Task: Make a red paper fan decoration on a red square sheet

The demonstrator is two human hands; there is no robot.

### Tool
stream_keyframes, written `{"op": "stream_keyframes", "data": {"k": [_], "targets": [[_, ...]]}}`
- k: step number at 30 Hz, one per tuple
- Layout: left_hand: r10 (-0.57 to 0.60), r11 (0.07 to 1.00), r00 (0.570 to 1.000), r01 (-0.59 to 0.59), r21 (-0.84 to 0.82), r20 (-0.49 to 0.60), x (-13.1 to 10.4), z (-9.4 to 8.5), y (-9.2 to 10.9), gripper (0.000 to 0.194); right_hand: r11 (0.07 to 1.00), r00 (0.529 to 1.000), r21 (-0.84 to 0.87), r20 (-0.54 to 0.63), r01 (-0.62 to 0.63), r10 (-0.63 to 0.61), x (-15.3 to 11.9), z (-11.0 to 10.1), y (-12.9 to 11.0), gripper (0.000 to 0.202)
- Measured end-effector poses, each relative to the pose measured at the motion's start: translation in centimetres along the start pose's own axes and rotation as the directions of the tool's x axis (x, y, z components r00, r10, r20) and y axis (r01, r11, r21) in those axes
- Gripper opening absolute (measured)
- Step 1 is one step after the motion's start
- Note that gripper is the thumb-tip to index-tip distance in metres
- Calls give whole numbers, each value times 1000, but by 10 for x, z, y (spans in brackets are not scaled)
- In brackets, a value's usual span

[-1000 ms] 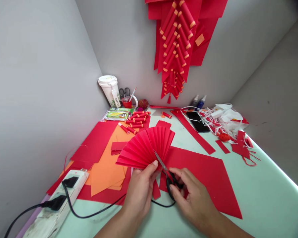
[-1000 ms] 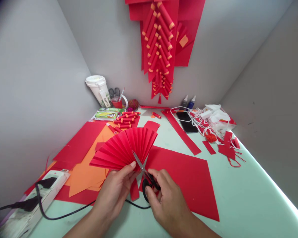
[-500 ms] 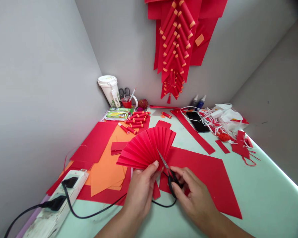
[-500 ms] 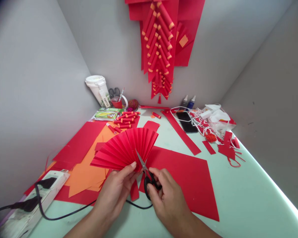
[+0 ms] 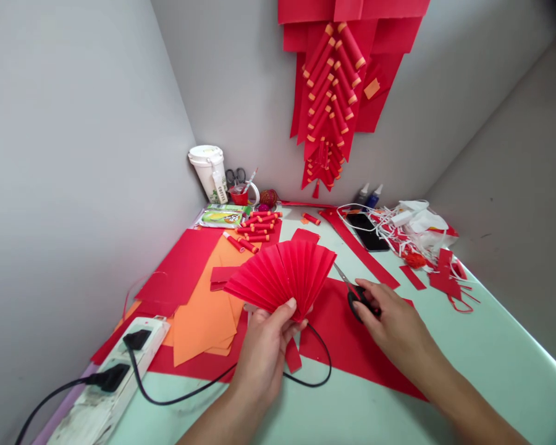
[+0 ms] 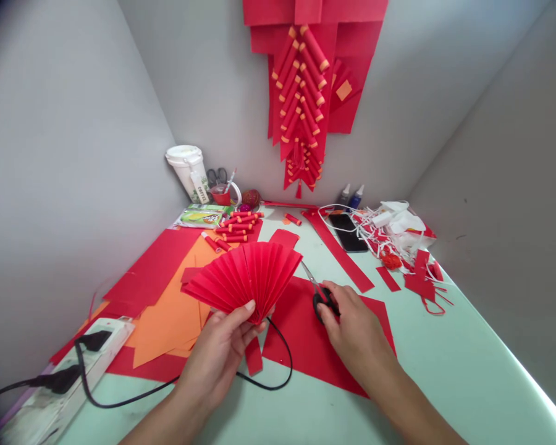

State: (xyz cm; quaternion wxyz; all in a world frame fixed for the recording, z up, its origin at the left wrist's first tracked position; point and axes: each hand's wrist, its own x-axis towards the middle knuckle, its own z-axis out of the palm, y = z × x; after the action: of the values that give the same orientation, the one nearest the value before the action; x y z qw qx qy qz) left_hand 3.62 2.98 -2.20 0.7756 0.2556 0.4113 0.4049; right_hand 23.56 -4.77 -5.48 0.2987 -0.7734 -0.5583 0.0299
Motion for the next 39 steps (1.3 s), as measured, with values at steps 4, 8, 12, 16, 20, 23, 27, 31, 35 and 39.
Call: {"op": "stream_keyframes", "data": {"k": [4, 8, 12, 16, 20, 23, 27, 31, 35, 39], "targets": [[8, 1000, 1000, -8, 12, 21, -3, 0, 1, 19, 989, 999, -142, 10, 40, -39, 20, -1, 15, 24], [59, 994, 996, -65, 89, 66, -7, 2, 4, 18, 955, 987, -275, 139, 114, -78, 46, 8, 28, 18], [116, 983, 991, -125, 132, 70, -6, 1, 5, 26, 938, 975, -297, 183, 177, -126, 57, 13, 27, 16], [124, 982, 992, -127, 141, 30, -3, 1, 3, 27, 970, 989, -195, 43, 146, -140, 49, -5, -6, 18], [157, 969, 987, -159, 189, 28, -1, 1, 1, 26, 945, 968, 210, -41, 250, -247, 37, -21, -59, 13], [181, 946, 983, -173, 274, -4, -1, -2, 0, 20, 894, 939, 288, -77, 344, -336, 35, -14, -83, 14], [225, 884, 974, -192, 427, -28, -3, -3, 2, 17, 886, 912, 218, -79, 410, -402, 37, 4, -90, 18], [254, 809, 967, -214, 548, 4, -7, 2, 5, 20, 902, 917, 165, -86, 399, -389, 36, 9, -91, 20], [261, 789, 963, -248, 561, 59, -7, 5, 6, 22, 917, 928, 146, -96, 371, -360, 35, 9, -92, 18], [257, 783, 963, -257, 566, 81, -6, 2, 4, 22, 926, 929, 104, -126, 362, -349, 36, 12, -91, 17]]}}
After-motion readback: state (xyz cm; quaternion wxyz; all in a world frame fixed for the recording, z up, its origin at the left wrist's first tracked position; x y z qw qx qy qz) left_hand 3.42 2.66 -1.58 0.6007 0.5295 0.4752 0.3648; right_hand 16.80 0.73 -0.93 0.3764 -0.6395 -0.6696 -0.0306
